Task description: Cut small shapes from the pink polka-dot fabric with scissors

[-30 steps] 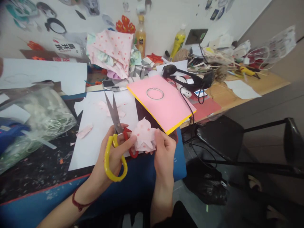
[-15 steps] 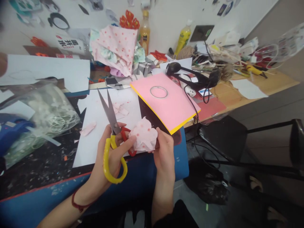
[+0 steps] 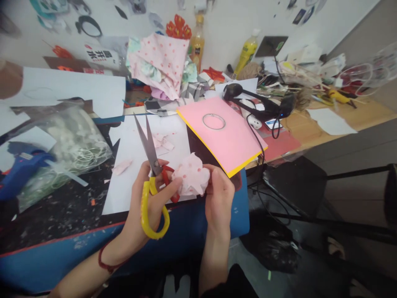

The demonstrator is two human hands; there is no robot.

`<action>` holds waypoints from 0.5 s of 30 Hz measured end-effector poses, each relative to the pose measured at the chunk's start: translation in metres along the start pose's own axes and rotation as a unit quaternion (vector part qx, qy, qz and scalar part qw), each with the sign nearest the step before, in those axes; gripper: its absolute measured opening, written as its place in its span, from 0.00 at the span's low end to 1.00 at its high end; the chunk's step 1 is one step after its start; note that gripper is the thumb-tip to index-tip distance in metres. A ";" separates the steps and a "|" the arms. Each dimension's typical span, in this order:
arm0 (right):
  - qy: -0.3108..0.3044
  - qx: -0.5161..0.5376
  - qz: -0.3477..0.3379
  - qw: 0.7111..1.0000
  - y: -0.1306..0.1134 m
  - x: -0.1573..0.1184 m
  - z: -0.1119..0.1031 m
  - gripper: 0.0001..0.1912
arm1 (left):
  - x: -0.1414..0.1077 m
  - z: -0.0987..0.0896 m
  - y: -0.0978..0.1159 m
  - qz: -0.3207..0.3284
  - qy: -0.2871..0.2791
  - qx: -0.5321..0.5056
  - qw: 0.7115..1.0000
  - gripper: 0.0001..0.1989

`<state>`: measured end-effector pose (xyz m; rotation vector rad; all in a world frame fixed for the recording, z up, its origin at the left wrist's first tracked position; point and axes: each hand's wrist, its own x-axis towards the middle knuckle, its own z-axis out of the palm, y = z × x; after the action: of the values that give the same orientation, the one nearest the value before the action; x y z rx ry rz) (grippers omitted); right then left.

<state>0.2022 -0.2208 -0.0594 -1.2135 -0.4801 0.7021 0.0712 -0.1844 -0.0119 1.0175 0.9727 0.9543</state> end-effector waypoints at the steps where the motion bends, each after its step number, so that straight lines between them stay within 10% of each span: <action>1: 0.007 -0.008 -0.020 1.000 -0.001 0.000 0.000 0.13 | -0.001 0.000 0.000 0.001 0.001 -0.001 1.000 0.20; 15: 0.036 0.009 -0.047 0.998 -0.007 0.004 -0.003 0.08 | -0.004 -0.005 -0.003 0.035 0.003 0.015 0.999 0.19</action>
<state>0.2083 -0.2210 -0.0537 -1.1874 -0.4667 0.5787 0.0660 -0.1876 -0.0148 1.0808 0.9646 1.0040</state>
